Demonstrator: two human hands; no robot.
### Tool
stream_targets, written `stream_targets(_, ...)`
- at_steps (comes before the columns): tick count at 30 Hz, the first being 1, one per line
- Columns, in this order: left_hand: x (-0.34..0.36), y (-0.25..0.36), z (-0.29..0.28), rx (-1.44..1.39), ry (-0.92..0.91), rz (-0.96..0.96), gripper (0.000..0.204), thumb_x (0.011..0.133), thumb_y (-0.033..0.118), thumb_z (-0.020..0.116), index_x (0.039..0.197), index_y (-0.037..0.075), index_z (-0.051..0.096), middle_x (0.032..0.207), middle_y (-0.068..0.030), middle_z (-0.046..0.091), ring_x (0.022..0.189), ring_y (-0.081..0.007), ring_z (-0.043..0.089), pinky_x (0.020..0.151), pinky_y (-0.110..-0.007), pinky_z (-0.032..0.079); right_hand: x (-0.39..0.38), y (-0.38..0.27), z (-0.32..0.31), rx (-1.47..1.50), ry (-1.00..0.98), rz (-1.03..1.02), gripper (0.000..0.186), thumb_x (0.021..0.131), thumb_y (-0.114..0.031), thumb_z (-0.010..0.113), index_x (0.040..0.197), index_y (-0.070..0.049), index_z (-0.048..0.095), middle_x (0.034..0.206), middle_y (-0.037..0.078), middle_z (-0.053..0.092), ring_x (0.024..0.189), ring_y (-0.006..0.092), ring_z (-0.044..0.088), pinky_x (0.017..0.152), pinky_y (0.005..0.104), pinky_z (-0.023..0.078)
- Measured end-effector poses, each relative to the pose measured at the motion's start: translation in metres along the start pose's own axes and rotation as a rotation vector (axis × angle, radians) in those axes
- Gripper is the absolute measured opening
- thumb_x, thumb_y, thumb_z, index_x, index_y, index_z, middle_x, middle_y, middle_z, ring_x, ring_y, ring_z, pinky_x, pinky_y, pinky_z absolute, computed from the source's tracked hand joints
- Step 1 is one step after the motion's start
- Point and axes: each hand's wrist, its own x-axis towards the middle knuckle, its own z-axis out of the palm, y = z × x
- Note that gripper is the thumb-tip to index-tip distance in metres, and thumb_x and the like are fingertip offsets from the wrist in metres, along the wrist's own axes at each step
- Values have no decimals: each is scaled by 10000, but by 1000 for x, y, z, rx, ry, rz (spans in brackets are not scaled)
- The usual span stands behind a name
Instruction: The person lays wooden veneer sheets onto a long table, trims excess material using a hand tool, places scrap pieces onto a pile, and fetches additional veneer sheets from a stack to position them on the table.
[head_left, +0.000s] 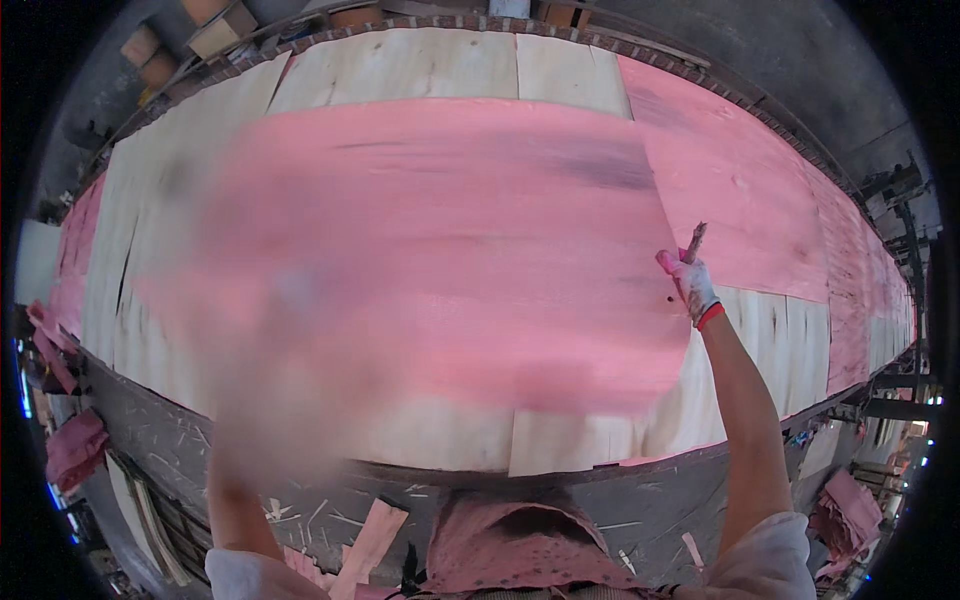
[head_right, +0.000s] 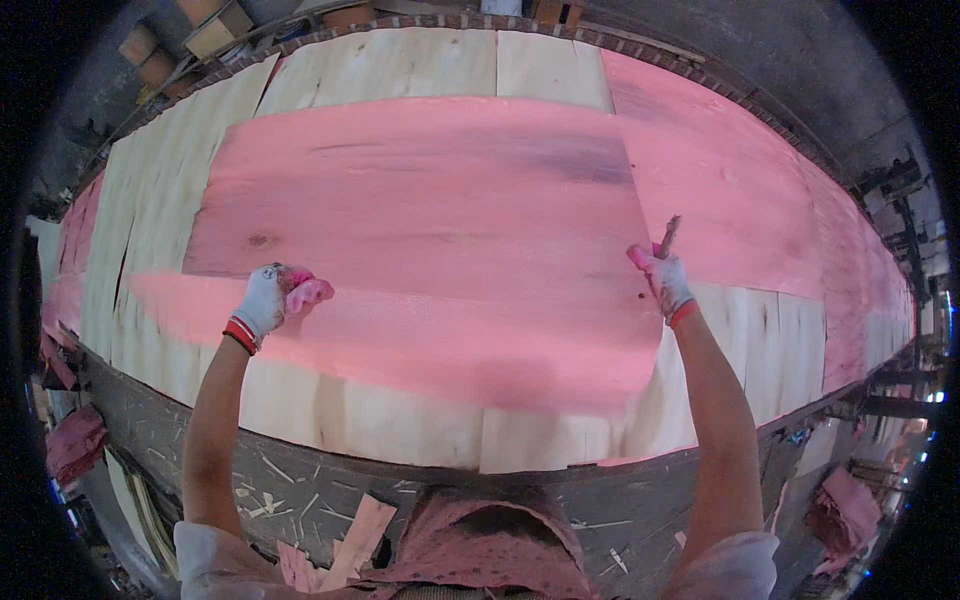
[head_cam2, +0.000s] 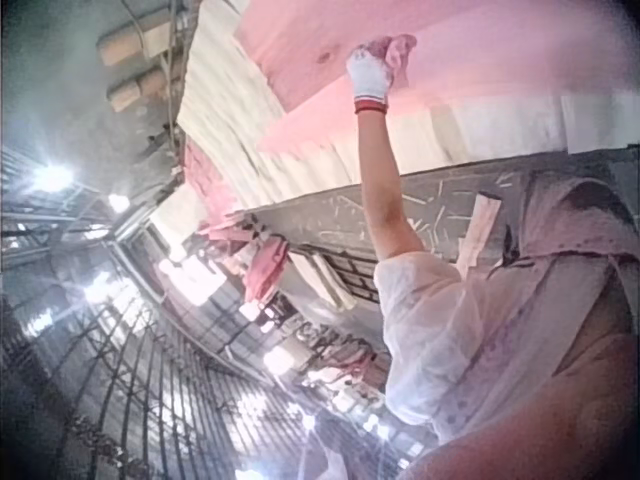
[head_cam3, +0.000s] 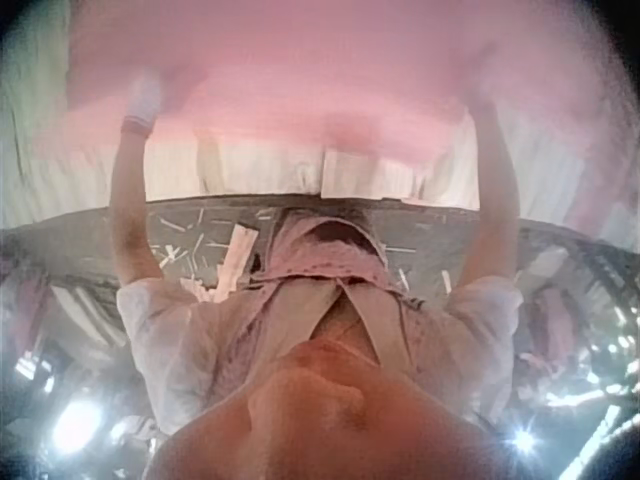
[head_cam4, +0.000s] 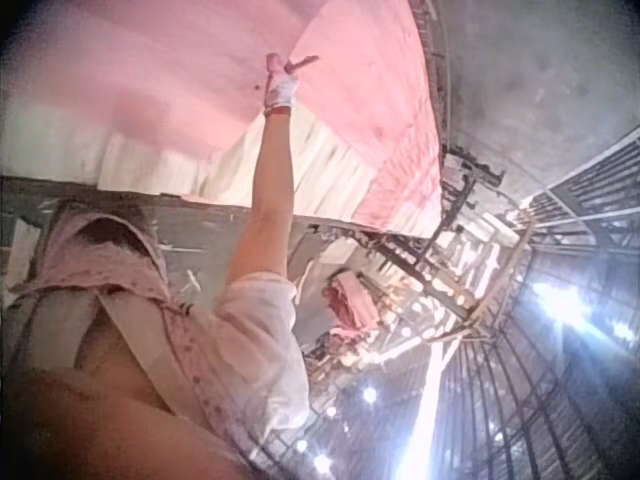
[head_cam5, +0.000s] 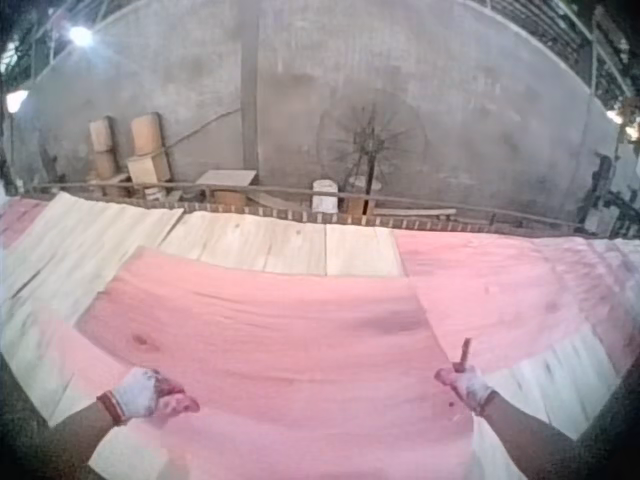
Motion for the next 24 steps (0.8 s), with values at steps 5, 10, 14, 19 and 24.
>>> stream_targets(5,-8,-18,101,-2,-272,-243,548,763,601,584,925,83,664,900,-174,653,869,-347,608,787,-425,476,-14,-11,2,-3,-57,172,425,746,-335,729,1007,-12,638,769,-22,527,634,84,438,536,237,342)
stream_targets(10,-27,-20,157,-566,-254,-387,595,820,587,541,1008,32,646,995,-128,651,936,-274,604,817,-377,455,-10,-11,9,-51,-119,144,327,757,-304,731,903,-27,638,686,-21,546,546,75,433,479,248,329)
stream_targets(14,-5,10,132,-1261,-188,-467,457,858,453,594,1069,49,624,1019,-55,635,958,-194,598,791,-327,463,-12,-24,-3,-5,-23,63,290,765,-298,727,850,-40,625,636,-20,529,513,73,426,467,242,327)
stream_targets(19,-9,-16,145,-1936,156,-959,341,892,319,583,1142,88,564,1034,-31,598,917,-152,584,736,-258,504,-2,-36,7,10,56,110,247,743,-232,747,835,-32,632,644,-8,552,517,66,453,464,225,357)
stream_targets(24,-20,-47,196,-2178,271,-672,245,885,174,586,1108,76,557,1014,-38,614,945,-170,598,788,-285,534,-9,-71,9,-34,92,20,188,738,-154,716,811,-4,628,644,-2,557,495,68,452,433,231,349)
